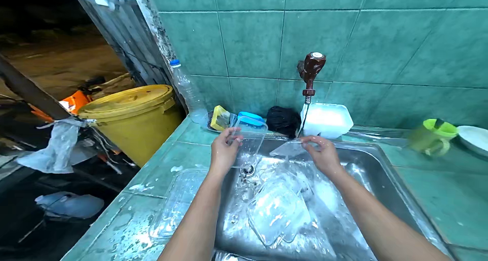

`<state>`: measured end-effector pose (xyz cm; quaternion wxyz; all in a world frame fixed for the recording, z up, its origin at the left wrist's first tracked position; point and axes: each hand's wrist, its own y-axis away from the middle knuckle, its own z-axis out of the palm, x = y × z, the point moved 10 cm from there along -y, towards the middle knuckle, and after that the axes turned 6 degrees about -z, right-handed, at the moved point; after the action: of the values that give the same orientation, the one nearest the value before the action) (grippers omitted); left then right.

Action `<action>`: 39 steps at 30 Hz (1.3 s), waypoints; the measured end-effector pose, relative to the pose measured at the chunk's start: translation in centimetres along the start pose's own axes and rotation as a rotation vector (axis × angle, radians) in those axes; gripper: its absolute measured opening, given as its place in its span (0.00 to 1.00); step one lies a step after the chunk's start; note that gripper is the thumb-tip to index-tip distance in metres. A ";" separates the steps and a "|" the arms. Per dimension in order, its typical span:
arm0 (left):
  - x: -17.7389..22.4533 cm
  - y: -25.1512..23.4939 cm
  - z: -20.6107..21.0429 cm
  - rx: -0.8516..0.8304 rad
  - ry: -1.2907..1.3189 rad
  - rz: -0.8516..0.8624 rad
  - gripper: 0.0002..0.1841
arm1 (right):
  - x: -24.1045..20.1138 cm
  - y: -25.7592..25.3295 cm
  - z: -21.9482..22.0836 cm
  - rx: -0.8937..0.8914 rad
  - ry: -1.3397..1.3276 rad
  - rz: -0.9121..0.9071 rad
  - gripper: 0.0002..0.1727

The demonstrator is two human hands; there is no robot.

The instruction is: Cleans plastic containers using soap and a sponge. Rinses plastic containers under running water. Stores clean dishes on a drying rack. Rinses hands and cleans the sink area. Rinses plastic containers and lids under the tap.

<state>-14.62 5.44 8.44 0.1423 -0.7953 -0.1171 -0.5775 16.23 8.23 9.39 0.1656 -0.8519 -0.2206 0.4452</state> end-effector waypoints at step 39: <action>-2.7 3.9 -10.8 -0.110 -0.079 -0.249 0.45 | 9.4 12.3 11.8 -0.831 0.295 0.542 0.44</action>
<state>-23.63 -2.21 8.71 0.0211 -0.8033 -0.1883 -0.5646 14.06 3.73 -9.43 -0.2788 -0.9259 -0.1247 0.2222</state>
